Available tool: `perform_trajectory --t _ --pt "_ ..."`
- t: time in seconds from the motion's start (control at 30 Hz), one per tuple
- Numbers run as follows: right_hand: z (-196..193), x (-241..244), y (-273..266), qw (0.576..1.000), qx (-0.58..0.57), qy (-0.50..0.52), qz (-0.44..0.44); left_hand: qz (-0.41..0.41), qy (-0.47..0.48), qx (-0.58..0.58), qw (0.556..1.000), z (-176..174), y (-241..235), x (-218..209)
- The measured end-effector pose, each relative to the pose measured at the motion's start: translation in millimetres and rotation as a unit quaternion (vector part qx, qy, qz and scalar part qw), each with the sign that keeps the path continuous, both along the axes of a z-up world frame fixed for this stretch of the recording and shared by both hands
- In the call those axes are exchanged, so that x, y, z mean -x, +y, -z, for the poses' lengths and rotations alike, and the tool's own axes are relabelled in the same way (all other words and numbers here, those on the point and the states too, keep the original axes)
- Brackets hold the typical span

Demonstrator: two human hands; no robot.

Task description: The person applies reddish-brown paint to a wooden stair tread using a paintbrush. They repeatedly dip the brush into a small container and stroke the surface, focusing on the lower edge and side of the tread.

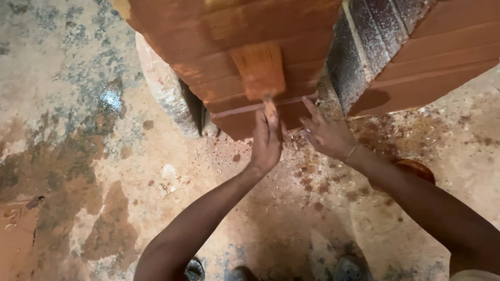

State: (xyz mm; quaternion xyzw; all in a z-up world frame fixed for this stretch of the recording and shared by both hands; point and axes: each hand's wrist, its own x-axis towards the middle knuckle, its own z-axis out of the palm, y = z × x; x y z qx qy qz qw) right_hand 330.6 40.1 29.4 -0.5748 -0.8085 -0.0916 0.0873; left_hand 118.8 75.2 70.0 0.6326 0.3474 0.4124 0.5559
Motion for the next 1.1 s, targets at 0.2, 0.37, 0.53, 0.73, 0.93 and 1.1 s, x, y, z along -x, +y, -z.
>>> perform_trajectory --t 0.2,0.37,0.53,0.73,0.93,1.1 --pt "5 -13 -8 0.995 0.096 0.011 0.007 0.073 0.187 0.176 0.964 151 -50 11" --pt "1 -5 -6 0.989 0.138 0.046 0.015 0.024 0.194 0.336 0.921 188 -66 15" --pt "0 -8 -9 0.991 0.127 0.045 0.006 -0.017 0.069 0.32 0.945 151 -41 7" --pt "14 -1 -4 0.997 0.071 0.028 -0.002 0.019 0.102 0.143 0.984 111 -77 40" --pt "3 2 -5 0.993 0.119 -0.005 0.022 -0.006 0.222 0.046 0.974 122 -56 63" --pt "-4 3 -5 0.998 0.064 0.013 -0.017 -0.177 0.188 -0.092 0.962 163 -55 104"
